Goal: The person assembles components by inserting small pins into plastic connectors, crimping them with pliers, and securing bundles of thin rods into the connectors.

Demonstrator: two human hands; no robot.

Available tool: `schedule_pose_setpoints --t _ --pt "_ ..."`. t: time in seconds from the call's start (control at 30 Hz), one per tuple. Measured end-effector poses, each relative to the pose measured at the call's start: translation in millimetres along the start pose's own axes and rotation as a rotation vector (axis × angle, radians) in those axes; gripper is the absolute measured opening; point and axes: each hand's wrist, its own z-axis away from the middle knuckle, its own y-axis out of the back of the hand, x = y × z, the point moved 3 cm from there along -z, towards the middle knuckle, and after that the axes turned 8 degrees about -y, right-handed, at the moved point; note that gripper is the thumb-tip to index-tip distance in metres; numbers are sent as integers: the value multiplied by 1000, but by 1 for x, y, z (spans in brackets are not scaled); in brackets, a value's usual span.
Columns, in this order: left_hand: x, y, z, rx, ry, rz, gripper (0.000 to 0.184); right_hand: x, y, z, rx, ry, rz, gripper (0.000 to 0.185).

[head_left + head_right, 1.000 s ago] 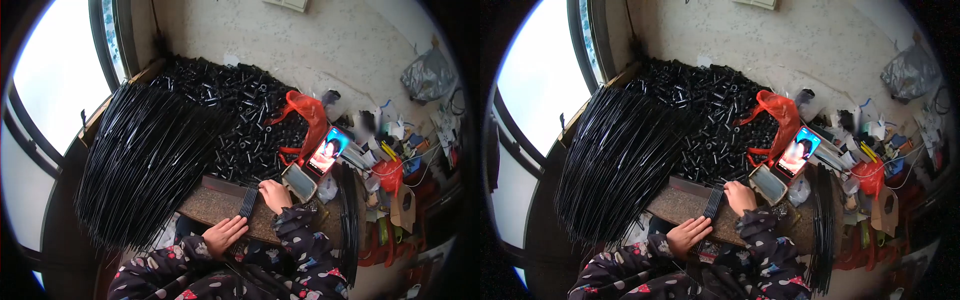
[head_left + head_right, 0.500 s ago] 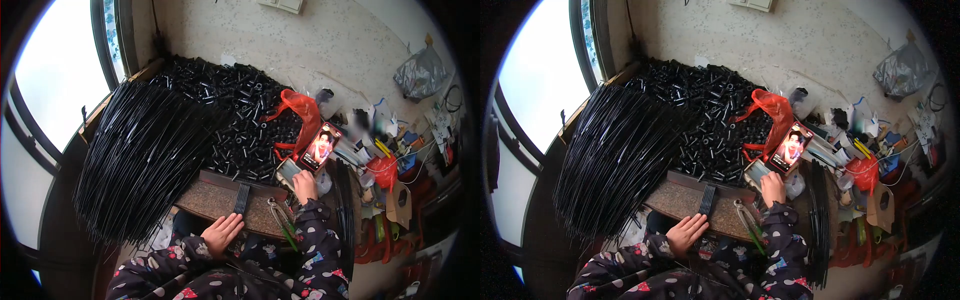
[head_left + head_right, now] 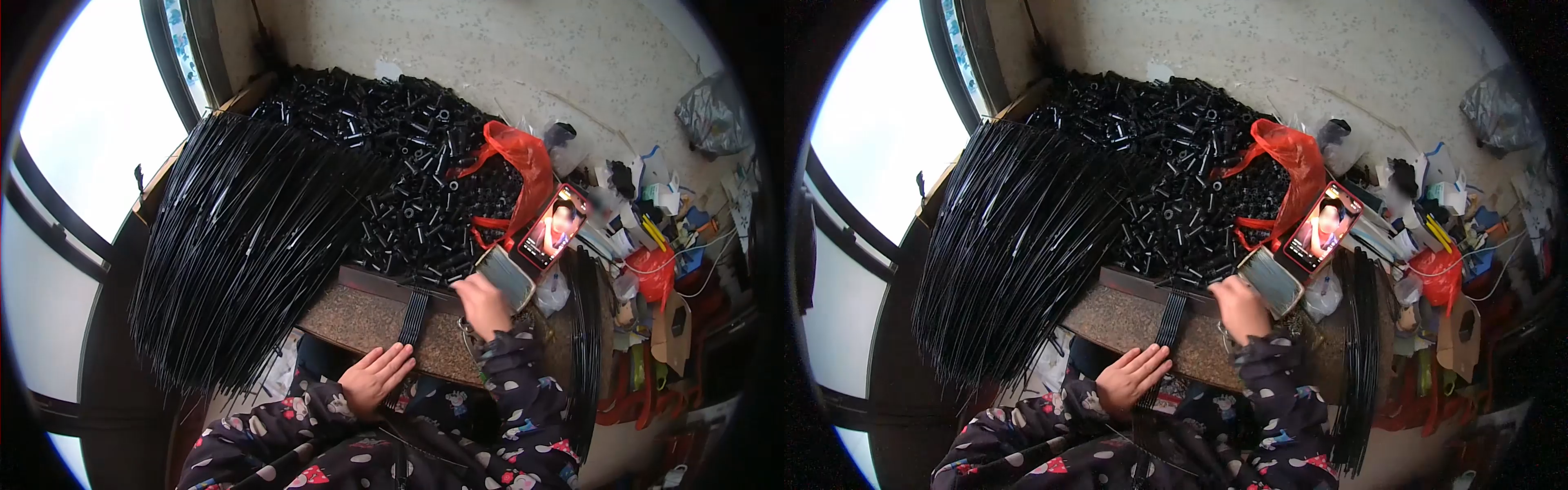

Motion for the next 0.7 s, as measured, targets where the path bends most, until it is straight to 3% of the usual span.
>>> schedule_pose_setpoints --t 0.03,0.2,0.7 --pt "-1 -2 0 7 -1 10 99 4 -15 4 -99 -1 21 12" --pt "-2 4 0 -22 -4 39 96 2 -22 3 -160 -102 54 15" --pt "-2 15 0 -13 -27 77 91 0 -33 -8 -207 -71 20 13"
